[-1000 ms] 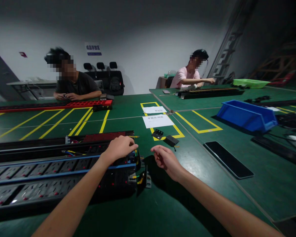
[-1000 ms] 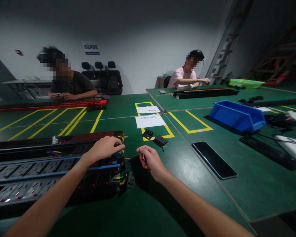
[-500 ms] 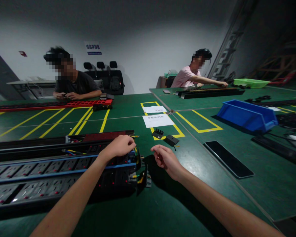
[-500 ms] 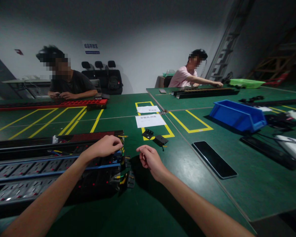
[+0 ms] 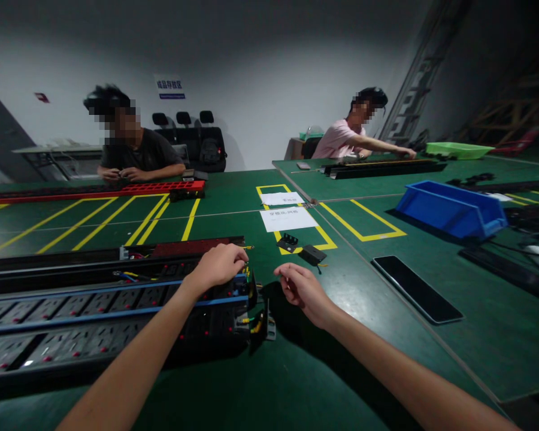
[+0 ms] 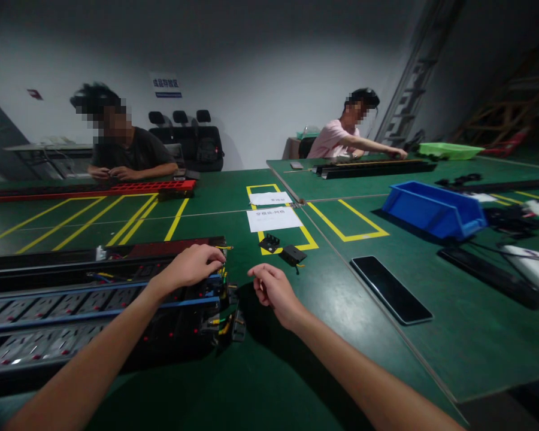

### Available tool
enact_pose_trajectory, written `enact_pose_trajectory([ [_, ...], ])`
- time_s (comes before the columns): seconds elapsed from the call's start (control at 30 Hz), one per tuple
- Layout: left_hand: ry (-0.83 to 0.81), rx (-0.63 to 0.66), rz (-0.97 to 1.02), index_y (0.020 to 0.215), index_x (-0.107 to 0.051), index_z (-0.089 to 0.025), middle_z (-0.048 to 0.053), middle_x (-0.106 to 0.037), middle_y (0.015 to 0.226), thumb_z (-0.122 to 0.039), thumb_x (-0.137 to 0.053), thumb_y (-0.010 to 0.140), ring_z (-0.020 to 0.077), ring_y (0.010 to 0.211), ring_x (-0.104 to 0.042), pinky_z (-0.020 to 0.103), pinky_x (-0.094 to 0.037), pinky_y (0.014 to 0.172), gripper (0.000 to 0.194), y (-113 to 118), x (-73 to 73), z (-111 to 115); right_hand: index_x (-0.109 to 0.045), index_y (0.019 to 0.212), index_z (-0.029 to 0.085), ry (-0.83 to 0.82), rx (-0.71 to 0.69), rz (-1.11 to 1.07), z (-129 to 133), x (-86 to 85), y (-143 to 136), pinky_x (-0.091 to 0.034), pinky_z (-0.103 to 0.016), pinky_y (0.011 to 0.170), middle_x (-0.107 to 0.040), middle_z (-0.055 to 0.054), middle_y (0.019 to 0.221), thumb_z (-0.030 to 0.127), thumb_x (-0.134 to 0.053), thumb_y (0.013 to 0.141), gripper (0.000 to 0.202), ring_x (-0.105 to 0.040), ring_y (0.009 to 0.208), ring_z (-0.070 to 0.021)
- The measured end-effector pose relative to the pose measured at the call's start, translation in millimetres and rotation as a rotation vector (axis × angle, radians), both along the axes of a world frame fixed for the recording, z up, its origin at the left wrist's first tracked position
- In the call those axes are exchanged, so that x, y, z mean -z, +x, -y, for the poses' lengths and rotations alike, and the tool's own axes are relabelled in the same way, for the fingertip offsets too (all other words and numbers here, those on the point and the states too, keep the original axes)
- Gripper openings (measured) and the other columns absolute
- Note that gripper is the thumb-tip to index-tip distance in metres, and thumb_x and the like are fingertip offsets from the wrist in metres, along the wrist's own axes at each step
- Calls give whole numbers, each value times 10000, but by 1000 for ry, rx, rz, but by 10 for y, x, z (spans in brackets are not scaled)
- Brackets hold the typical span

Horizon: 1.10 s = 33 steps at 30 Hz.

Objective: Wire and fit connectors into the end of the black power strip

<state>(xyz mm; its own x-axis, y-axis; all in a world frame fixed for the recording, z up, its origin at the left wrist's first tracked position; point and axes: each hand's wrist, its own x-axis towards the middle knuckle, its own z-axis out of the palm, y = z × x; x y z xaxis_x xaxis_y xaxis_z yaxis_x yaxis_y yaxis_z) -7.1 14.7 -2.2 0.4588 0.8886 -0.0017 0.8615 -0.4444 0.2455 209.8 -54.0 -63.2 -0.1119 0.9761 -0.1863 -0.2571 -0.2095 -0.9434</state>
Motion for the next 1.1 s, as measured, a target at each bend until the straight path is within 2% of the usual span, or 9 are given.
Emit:
enact_pose_trajectory([
  [0.17,61,-26,-61,1027,-776,-279,62,-775,1071,-306,-552,894,278,965,-701,377,-508,813,262,23,-54,57,-648,849,186,4,-8,-3,3,-2,6,-125,-223,400,-478,65,587,464,-686,776,289,-366,416,-58],
  [0.47,50,85,-29,1095,-755,-248,72,-775,1074,-210,-533,898,249,979,-713,352,-510,852,299,18,-32,40,-651,850,194,12,-15,9,11,-3,9,-136,-225,403,-483,62,599,466,-671,787,279,-370,426,-62],
  [0.63,5,129,57,1057,-757,-202,84,-775,1068,-155,-508,894,227,979,-714,335,-513,865,302,4,-7,12,-651,846,195,9,-19,11,7,5,12,-140,-227,400,-485,61,592,470,-673,787,282,-366,424,-67],
  [0.93,28,170,71,993,-764,-167,94,-777,1007,-99,-519,843,214,938,-708,343,-513,886,295,-14,26,-42,-646,842,194,7,-20,15,2,6,10,-128,-235,406,-483,56,591,454,-667,791,266,-362,420,-64],
  [1.1,-4,227,103,1039,-761,-172,72,-772,1032,-20,-483,772,185,930,-701,318,-521,888,414,2,-5,-39,-643,837,195,-2,-16,25,7,-15,2,-130,-235,405,-482,59,592,440,-664,786,251,-357,416,-62],
])
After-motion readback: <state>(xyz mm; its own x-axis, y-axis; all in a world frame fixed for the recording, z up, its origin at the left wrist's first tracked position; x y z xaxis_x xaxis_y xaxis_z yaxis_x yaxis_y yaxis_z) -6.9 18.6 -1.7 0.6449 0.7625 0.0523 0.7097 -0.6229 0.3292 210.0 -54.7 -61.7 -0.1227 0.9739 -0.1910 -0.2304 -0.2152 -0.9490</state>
